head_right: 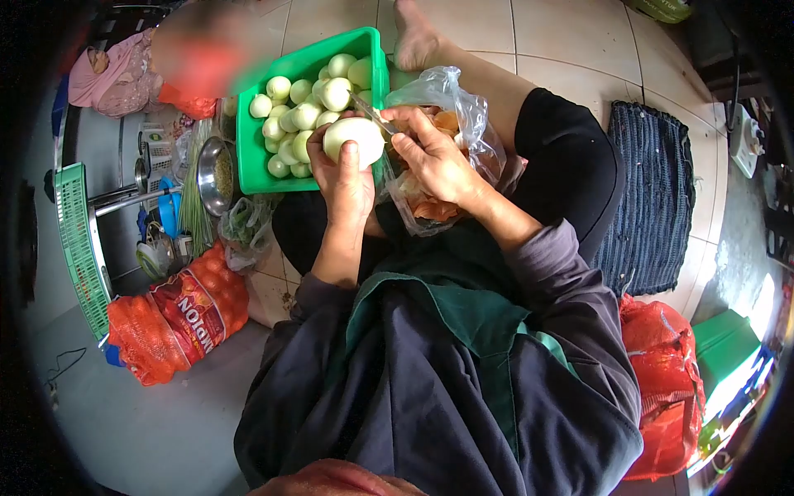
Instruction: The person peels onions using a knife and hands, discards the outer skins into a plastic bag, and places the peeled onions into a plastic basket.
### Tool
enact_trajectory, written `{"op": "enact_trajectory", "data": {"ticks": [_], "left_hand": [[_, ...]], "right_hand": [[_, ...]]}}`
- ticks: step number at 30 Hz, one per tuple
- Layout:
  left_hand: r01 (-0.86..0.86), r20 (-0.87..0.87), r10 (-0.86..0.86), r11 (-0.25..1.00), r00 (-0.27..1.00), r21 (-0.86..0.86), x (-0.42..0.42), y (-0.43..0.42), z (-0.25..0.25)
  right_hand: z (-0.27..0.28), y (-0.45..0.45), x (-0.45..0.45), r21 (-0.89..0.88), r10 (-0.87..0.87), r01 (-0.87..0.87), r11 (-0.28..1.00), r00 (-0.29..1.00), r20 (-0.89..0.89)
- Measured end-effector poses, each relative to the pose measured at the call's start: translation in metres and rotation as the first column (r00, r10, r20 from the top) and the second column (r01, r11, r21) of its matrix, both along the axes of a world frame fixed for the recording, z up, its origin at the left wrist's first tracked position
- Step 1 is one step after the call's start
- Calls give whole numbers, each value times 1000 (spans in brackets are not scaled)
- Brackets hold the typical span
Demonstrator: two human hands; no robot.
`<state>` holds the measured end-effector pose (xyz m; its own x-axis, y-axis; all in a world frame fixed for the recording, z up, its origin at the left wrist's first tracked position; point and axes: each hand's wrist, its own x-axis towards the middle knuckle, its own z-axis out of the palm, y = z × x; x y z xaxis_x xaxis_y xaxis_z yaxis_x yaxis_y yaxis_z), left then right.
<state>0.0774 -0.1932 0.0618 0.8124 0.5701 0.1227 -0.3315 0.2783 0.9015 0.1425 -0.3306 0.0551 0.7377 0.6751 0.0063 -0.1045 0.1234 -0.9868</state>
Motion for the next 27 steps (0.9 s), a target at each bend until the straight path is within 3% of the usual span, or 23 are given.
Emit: {"op": "enact_trajectory", "data": {"ticks": [3, 5, 8, 11, 14, 18, 21, 24, 27], "left_hand": [[53, 16, -51, 992, 999, -114, 1, -2, 4], [96, 27, -93, 977, 995, -188, 1, 3, 1], [111, -20, -123, 945, 992, -307, -1, 13, -5], [116, -17, -138, 886, 990, -449, 1, 17, -8], [103, -6, -129, 816, 992, -569, 5, 11, 2], [141, 24, -164, 755, 986, -640, 7, 4, 17], [337, 153, -324, 650, 934, -681, 2, 20, 2], [213, -182, -342, 840, 922, -499, 0, 18, 1], [393, -125, -578, 683, 807, -616, -5, 28, -1]], "right_hand": [[1, -3, 2, -34, 20, -24, 999, 994, -111], [6, -4, 4, -70, 63, -87, 994, 953, -296], [7, -4, 3, -28, 48, -58, 998, 961, -272], [9, -3, 2, -98, 23, -42, 994, 983, -182], [-15, 6, -1, 10, -84, 84, 996, 996, -5], [-8, 3, 0, -14, -57, 57, 998, 998, -17], [-3, -2, 1, -52, -48, 50, 997, 998, 47], [1, -2, 2, -49, -46, 51, 998, 994, 98], [6, -5, 3, -44, -70, 78, 996, 984, 166]]}}
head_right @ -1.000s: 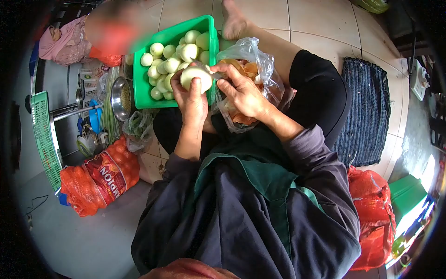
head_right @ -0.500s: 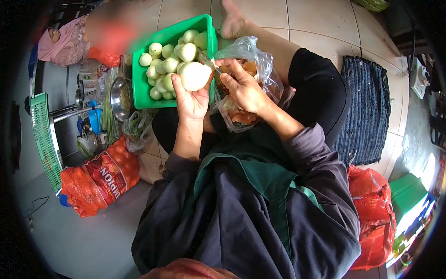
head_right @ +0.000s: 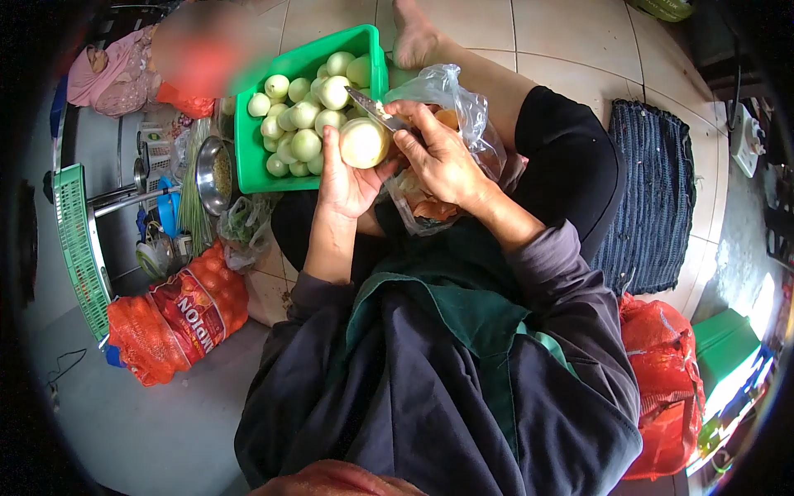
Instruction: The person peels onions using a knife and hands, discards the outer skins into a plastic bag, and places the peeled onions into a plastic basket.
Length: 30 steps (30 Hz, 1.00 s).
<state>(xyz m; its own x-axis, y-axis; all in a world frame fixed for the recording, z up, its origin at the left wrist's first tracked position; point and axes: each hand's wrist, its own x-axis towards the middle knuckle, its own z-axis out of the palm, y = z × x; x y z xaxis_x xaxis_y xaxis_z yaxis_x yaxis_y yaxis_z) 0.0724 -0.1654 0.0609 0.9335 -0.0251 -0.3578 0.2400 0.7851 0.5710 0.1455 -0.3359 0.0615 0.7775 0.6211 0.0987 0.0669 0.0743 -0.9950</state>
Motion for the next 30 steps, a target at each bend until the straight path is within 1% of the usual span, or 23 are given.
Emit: {"op": "enact_trajectory", "data": {"ticks": [1, 4, 5, 7, 8, 10, 11, 12, 13, 15, 18, 19, 22, 25, 27, 28, 30], "left_hand": [[78, -2, -78, 996, 997, -49, -2, 3, -2], [192, -111, -183, 978, 977, 79, -7, 7, -8], [129, -83, -116, 978, 990, 166, -7, 5, -9], [-8, -10, 12, 944, 1000, 331, -7, -3, -2], [-55, 45, 42, 941, 998, 334, -5, -5, 1], [-149, 159, 101, 932, 982, 331, -1, -9, 8], [-181, 185, 126, 928, 975, 326, 1, -11, 10], [-214, 209, 152, 923, 966, 319, 1, -13, 12], [-246, 232, 178, 918, 956, 312, 0, -15, 13], [-252, 276, 169, 920, 946, 300, 1, -14, 12], [-298, 356, 194, 917, 914, 265, 1, -14, 13], [-319, 383, 209, 914, 900, 251, 1, -14, 13], [-317, 443, 179, 912, 879, 260, -3, -3, 8], [-305, 402, 214, 935, 890, 179, -5, 3, -2], [-316, 328, 254, 936, 910, 154, -7, 3, -4], [-321, 289, 272, 937, 918, 140, -7, 1, -4], [-320, 290, 281, 942, 915, 97, -7, 0, -4]], "right_hand": [[2, -2, 1, -8, -7, 7, 1000, 1000, 24], [3, -4, 3, -16, -23, 24, 1000, 998, 64], [3, -4, 4, -17, -29, 30, 999, 997, 70], [1, -5, 7, -15, -33, 32, 999, 999, -41], [-1, -5, 8, -14, -34, 33, 999, 995, -97], [-8, -2, 6, -29, -40, 37, 999, 990, -138], [-11, -1, 6, -36, -43, 38, 999, 987, -157], [-10, 0, 6, -23, -71, 69, 997, 996, -54], [-14, 1, 7, -17, -66, 65, 998, 995, -78], [-24, 2, 9, -6, -58, 58, 998, 990, -125], [-24, -1, 10, -116, -61, 48, 992, 991, -119], [-25, -2, 10, -129, -51, 36, 991, 992, -119], [-24, -2, 11, -189, -24, 1, 982, 992, -121], [-9, -4, 11, -291, -8, -34, 956, 990, -143], [-1, -6, 11, -356, 2, -64, 932, 985, -173], [-2, -6, 11, -351, 3, -62, 934, 986, -164], [-4, -5, 11, -342, 12, -62, 938, 989, -146]]}}
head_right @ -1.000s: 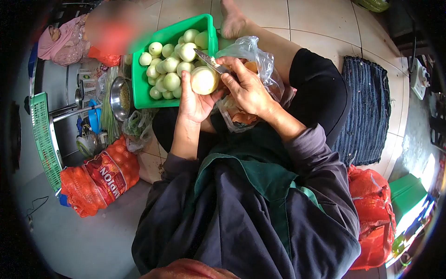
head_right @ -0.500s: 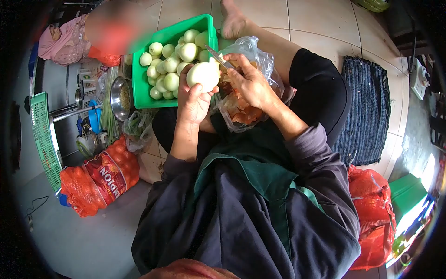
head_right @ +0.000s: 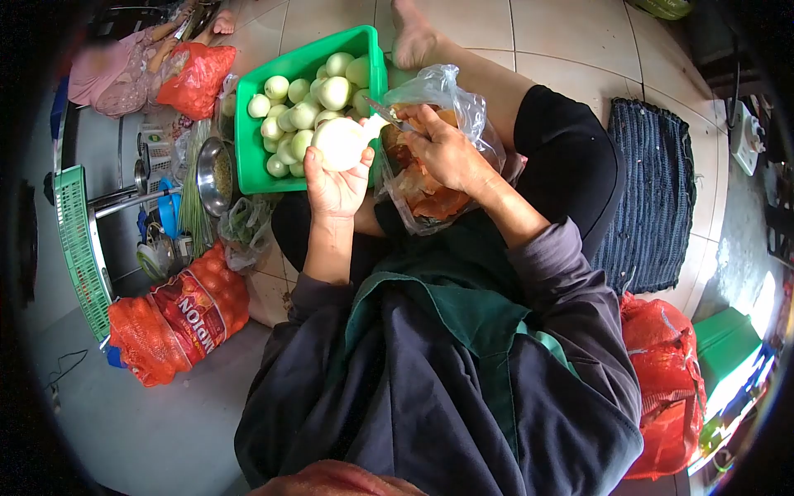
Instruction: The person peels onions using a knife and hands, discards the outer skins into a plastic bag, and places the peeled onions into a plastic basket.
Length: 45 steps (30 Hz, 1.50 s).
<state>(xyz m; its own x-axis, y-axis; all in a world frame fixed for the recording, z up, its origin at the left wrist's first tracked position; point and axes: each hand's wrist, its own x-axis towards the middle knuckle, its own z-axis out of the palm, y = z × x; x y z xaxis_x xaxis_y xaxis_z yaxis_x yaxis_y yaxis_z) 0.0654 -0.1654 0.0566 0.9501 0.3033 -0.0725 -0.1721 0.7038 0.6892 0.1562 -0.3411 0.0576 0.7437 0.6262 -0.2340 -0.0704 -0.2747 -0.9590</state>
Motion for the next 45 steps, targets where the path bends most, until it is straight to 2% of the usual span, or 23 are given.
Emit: {"op": "enact_trajectory", "data": {"ticks": [5, 9, 12, 15, 18, 21, 24, 25, 28, 31, 35, 38, 40, 43, 45], "left_hand": [[-158, -47, 154, 982, 987, -108, 11, 4, 4], [-221, -105, 205, 960, 973, -172, 14, 18, 3], [-188, -130, 158, 945, 979, -268, 12, 30, -1], [-167, -168, 117, 930, 979, -328, 8, 39, -11], [-214, -266, 127, 920, 956, -328, 10, 33, -12], [-368, -389, 253, 894, 886, -256, 18, 18, -5], [-354, -347, 244, 886, 906, -300, 17, 19, -7], [-349, -333, 242, 883, 911, -314, 17, 20, -8], [-87, -96, 46, 871, 994, -484, 5, 29, -7], [-160, -149, 108, 903, 983, -400, 7, 26, 0], [-65, -77, 34, 892, 996, -448, 5, 28, 0], [-9, -31, -6, 886, 1000, -463, 4, 28, -2], [9, 2, -10, 882, 1000, -472, 4, 27, 0], [-8, -56, -20, 883, 998, -469, 4, 20, 17], [2, -63, -26, 934, 998, -357, 3, 24, 14]], "right_hand": [[-7, -1, 0, 22, 9, -10, 1000, 1000, 7], [-2, -2, 2, 18, 80, -80, 997, 996, -27], [18, -9, 4, 242, 224, -156, 958, 932, -286], [20, -15, 6, 418, 412, -229, 879, 805, -426], [15, -14, 0, 567, 523, -218, 795, 720, -456], [15, -15, -2, 669, 610, -181, 721, 625, -488], [20, -20, -1, 765, 675, -110, 634, 561, -479], [19, -20, 1, 751, 647, -111, 651, 599, -472], [17, -25, 9, 691, 552, -131, 710, 714, -431], [30, -32, 15, 437, 447, -273, 857, 815, -368], [32, -29, 20, 144, 389, -363, 921, 886, -253], [16, -25, 17, 154, 364, -351, 924, 929, -65], [15, -25, 16, 153, 349, -341, 928, 936, -34], [15, -24, 17, 151, 340, -330, 932, 940, -42], [17, -25, 17, 156, 327, -311, 938, 941, -88]]}}
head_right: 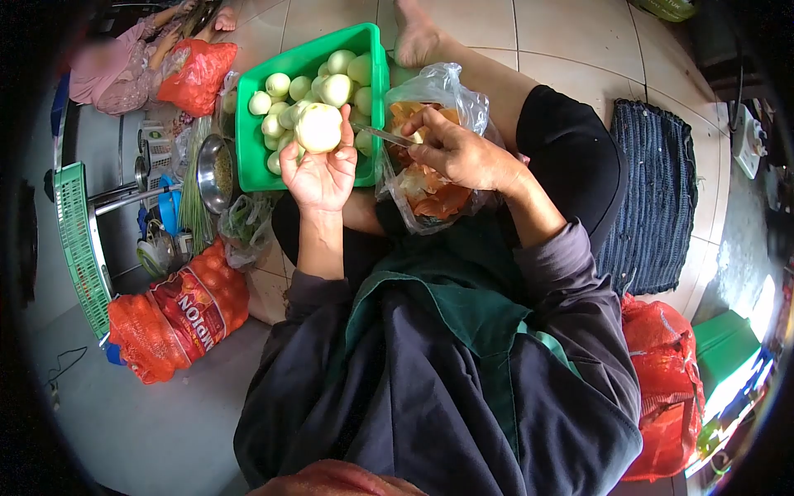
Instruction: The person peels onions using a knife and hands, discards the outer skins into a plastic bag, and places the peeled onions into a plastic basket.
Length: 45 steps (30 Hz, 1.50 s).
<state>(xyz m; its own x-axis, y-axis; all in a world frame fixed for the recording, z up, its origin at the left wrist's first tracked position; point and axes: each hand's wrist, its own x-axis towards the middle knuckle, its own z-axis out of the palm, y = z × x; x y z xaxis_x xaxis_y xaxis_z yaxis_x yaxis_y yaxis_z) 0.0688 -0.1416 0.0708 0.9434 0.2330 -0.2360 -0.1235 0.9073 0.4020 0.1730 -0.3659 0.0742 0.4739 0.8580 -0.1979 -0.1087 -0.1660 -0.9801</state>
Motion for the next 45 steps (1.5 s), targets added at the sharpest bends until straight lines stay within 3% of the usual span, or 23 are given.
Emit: {"op": "enact_trajectory", "data": {"ticks": [2, 4, 10, 13, 17, 20, 22, 25, 28, 32, 37, 40, 45], "left_hand": [[21, 4, -22, 993, 1000, 114, 0, 3, -3], [50, 17, -55, 975, 998, 218, 0, 5, -5], [27, -87, -16, 991, 996, 131, -1, 0, -8], [67, -30, -64, 987, 998, 143, 0, 4, -11], [78, 7, -81, 979, 997, 189, 1, -5, -2], [102, -37, -95, 950, 995, 295, 0, -7, -2], [149, -100, -118, 906, 988, 397, -2, -6, -6], [85, -158, -4, 855, 988, 512, -1, -16, -11], [96, -170, -5, 842, 985, 531, -4, -17, -13], [234, -245, -106, 775, 964, 587, -6, -9, -13], [252, -273, -118, 809, 955, 531, -7, -8, -15], [207, -185, -120, 791, 975, 575, -7, -12, -14], [282, -206, -193, 644, 959, 711, -6, -9, -6]], "right_hand": [[3, 0, 0, -11, -20, 20, 1000, 998, -64], [-1, 2, -1, 41, -6, 6, 999, 1000, 12], [20, 1, -1, -2, 13, -13, 1000, 998, -64], [9, 1, 2, -25, 24, -27, 999, 993, -114], [-3, 4, -3, 70, 2, 2, 998, 999, -50], [3, 4, -4, 103, 5, 8, 995, 993, -122], [0, 7, -7, 188, 5, 3, 982, 999, -44], [-2, 10, -11, 245, -26, 6, 970, 997, 79], [-1, 13, -15, 269, -78, 24, 963, 979, 190], [-1, 14, -18, 285, -99, 5, 959, 944, 315], [3, 13, -16, 229, -22, -58, 972, 943, 332], [3, 14, -16, 241, -31, -61, 969, 933, 359], [-1, 15, -16, 267, -80, -50, 962, 887, 454]]}}
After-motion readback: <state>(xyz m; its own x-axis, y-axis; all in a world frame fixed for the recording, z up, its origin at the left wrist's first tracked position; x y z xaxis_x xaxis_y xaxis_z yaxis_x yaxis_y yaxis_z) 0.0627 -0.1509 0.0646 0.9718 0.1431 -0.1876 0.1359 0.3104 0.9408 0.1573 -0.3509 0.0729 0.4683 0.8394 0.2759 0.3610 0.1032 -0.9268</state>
